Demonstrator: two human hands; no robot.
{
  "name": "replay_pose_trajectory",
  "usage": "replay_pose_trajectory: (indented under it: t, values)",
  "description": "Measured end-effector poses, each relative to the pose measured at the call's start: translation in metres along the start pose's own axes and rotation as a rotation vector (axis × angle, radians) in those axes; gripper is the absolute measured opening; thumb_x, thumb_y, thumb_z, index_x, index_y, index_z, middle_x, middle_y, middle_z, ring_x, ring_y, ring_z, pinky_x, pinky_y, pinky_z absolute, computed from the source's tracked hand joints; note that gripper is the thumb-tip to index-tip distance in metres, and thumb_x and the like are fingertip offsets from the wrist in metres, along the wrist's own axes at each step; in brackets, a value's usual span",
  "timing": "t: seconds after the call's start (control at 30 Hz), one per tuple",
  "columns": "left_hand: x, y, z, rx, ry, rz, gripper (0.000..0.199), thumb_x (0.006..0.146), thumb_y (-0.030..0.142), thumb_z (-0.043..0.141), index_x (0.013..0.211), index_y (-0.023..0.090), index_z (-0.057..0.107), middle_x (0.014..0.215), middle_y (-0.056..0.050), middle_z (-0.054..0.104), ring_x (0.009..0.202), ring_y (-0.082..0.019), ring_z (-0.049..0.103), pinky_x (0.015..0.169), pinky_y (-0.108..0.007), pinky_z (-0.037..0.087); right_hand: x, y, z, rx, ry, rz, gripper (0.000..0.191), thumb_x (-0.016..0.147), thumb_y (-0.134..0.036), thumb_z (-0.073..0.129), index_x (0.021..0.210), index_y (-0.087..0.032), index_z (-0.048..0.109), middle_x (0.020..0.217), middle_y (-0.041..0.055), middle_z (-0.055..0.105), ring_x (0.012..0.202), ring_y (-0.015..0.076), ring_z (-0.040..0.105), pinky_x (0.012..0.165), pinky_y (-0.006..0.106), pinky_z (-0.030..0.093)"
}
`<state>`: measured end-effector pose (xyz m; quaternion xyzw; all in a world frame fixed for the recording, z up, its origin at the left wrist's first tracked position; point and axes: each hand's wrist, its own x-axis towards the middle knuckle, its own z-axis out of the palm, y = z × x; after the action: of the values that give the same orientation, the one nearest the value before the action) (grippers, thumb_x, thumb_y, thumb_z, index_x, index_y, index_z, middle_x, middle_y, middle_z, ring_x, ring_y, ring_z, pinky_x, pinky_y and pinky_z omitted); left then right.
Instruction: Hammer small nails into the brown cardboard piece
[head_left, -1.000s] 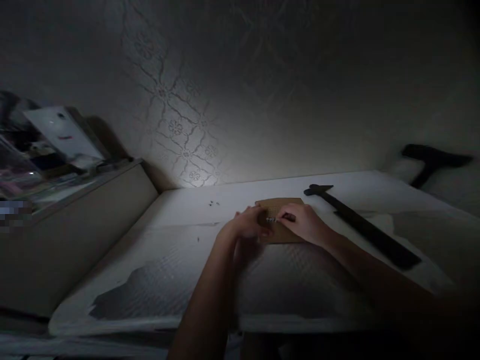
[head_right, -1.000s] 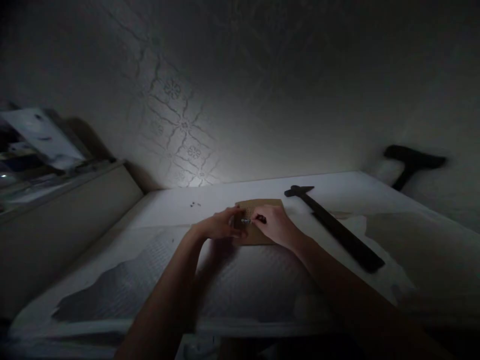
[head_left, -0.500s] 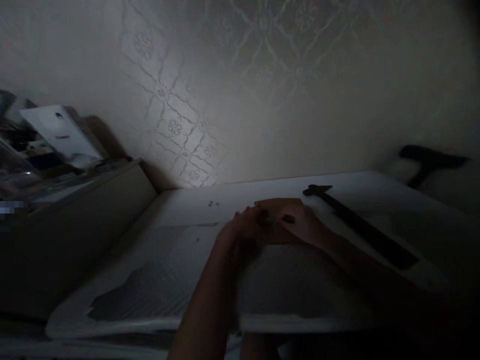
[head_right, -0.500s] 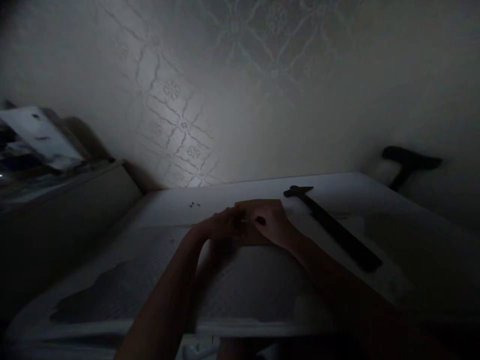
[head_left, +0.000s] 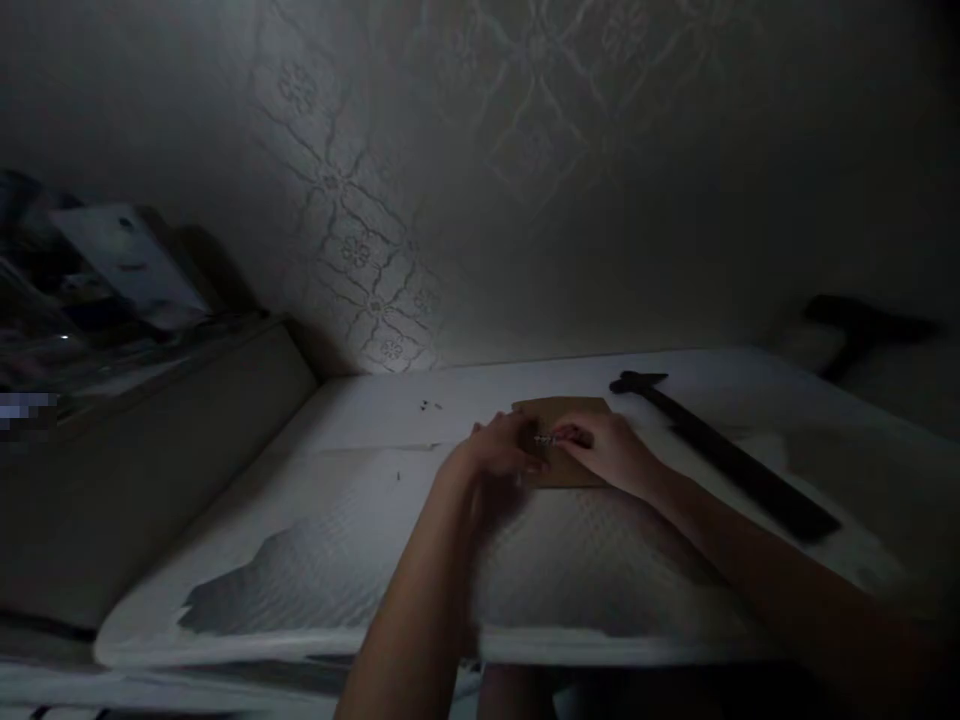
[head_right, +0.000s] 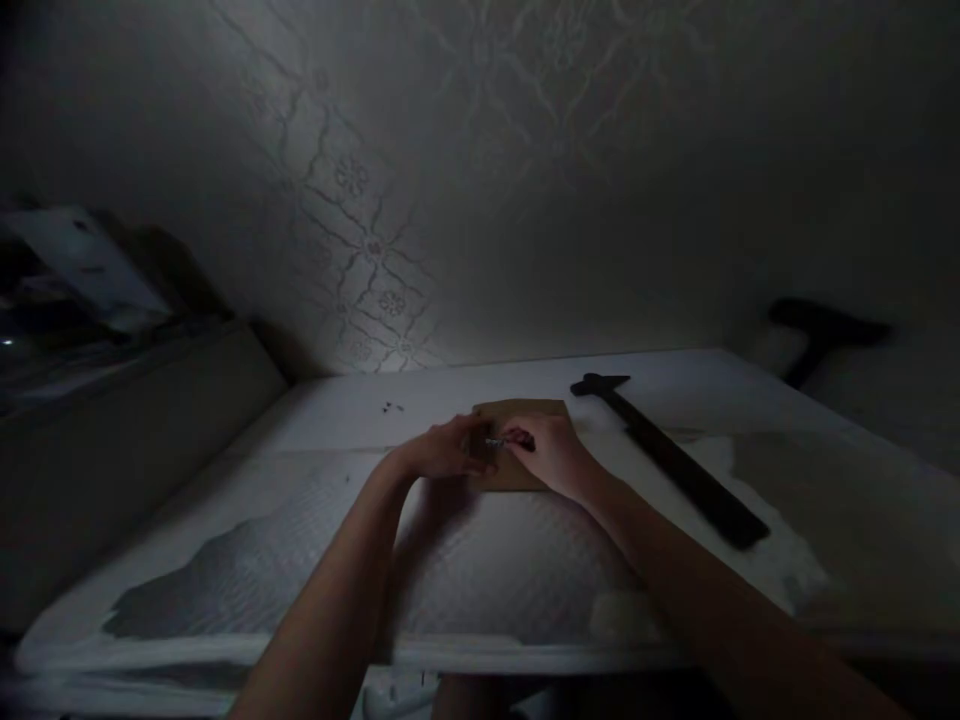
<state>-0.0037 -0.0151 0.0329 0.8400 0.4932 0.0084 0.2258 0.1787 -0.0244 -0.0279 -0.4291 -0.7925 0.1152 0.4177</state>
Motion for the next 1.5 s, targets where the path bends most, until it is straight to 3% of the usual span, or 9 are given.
replay_pose_trajectory:
  t: [0.13, 0.33, 0.7, 1.23, 1.5]
  values:
    - [0.0010, 0.0006, -0.0002, 0.006, -0.012, -0.014, 0.070, 0.069, 0.037, 0.068, 0.130, 0.021, 0.039, 0.134, -0.010, 0.044, 0.120, -0.027, 0.044, 0.100, -0.037, 0.034, 0.0001, -0.0006, 0.0005, 0.080, -0.003, 0.036, 0.020, 0.072, -0.009, 0.055, 0.088, -0.019, 0.062, 0.078, 0.0017, 0.067, 0.069, 0.0149, 0.063, 0.065, 0.026, 0.051]
    - [0.0007, 0.0008, 0.0000, 0.010, -0.007, -0.013, 0.072, 0.069, 0.039, 0.067, 0.132, 0.021, 0.037, 0.135, -0.011, 0.043, 0.120, -0.027, 0.044, 0.100, -0.038, 0.034, 0.0013, -0.0017, -0.0023, -0.072, -0.007, -0.045, 0.014, 0.072, -0.008, 0.059, 0.075, -0.020, 0.066, 0.077, 0.0030, 0.068, 0.073, 0.0178, 0.063, 0.068, 0.030, 0.049]
    - [0.0025, -0.0011, 0.0015, -0.006, -0.015, -0.020, 0.076, 0.069, 0.038, 0.067, 0.135, 0.020, 0.034, 0.139, -0.011, 0.038, 0.126, -0.026, 0.038, 0.103, -0.036, 0.031, 0.0020, 0.0020, 0.0006, -0.060, -0.008, -0.085, 0.014, 0.073, -0.006, 0.057, 0.071, -0.018, 0.064, 0.074, 0.0037, 0.068, 0.071, 0.0175, 0.062, 0.067, 0.030, 0.048]
    - [0.0000, 0.0008, 0.0001, 0.004, -0.007, -0.012, 0.073, 0.069, 0.038, 0.067, 0.134, 0.021, 0.037, 0.136, -0.012, 0.042, 0.123, -0.029, 0.040, 0.102, -0.042, 0.031, 0.0009, -0.0029, -0.0020, -0.058, 0.033, -0.015, 0.014, 0.071, -0.010, 0.055, 0.068, -0.020, 0.064, 0.071, 0.0021, 0.068, 0.067, 0.0165, 0.062, 0.064, 0.028, 0.049]
    - [0.0005, -0.0002, 0.0003, 0.007, -0.008, -0.008, 0.072, 0.069, 0.039, 0.066, 0.132, 0.021, 0.037, 0.136, -0.012, 0.042, 0.122, -0.028, 0.041, 0.101, -0.040, 0.033, 0.0014, -0.0045, -0.0034, -0.038, 0.007, 0.015, 0.014, 0.071, -0.010, 0.054, 0.067, -0.020, 0.064, 0.070, 0.0024, 0.067, 0.067, 0.0170, 0.062, 0.064, 0.028, 0.049]
